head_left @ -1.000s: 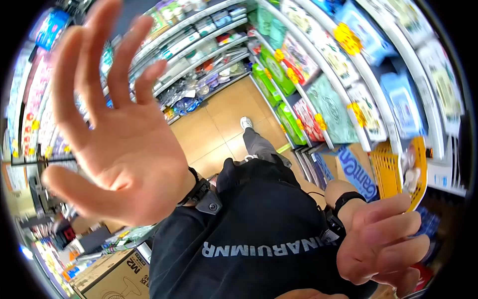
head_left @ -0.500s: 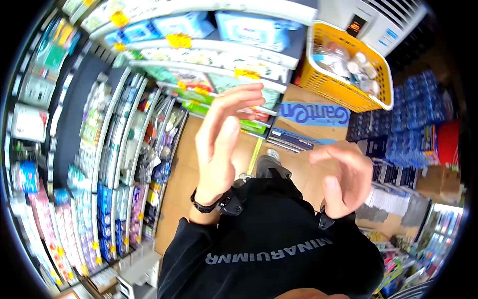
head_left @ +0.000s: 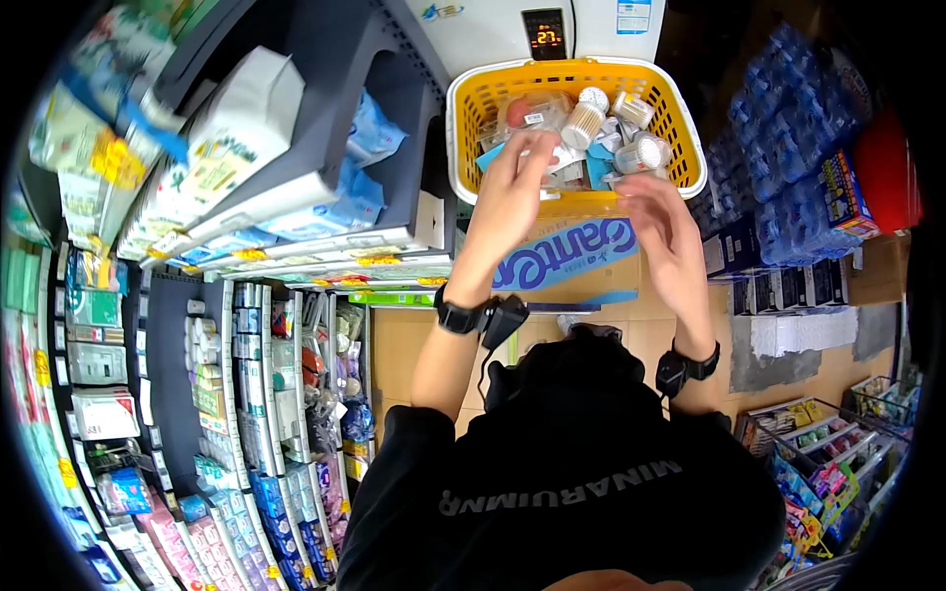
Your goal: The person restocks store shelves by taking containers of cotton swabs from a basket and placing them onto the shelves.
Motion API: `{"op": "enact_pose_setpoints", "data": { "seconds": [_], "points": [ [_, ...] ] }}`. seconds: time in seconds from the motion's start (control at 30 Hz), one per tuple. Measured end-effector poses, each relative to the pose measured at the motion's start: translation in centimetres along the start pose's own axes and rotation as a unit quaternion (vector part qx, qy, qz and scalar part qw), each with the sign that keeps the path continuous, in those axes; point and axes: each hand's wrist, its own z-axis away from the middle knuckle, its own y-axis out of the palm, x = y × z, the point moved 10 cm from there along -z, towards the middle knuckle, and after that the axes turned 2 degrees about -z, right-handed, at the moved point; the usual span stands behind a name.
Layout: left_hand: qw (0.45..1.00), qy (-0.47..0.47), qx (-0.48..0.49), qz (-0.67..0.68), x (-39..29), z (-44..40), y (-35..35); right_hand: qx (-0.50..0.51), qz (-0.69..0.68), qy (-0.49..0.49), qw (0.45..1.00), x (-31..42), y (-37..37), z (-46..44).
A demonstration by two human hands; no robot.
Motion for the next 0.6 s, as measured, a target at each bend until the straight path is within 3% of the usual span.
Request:
{"op": "enact_pose_setpoints", "data": {
  "seconds": [0.1,0.3,0.4,0.6],
  "points": [
    [0.999,-0.050,-0.009,0.000,2.7,-5.2,1.6,0.007,-0.056,-0.027,0.998,-4.1,-1.5,-3.7],
    [0.985,-0.025,-0.038,-0.167,4.1,-11.2,3.5,0.023,-0.125,0.128,0.984,-12.0,-2.0,-9.8],
    [0.980,-0.059,-0.038,-0.184,5.6,-12.8,4.3,0.037,-0.133,0.221,0.965,-15.1,-1.6,-11.2],
    [0.974,-0.110,-0.031,-0.195,9.0,-14.2,4.9,0.079,-0.094,0.260,0.958,-17.4,-0.1,-12.7]
  ]
}}
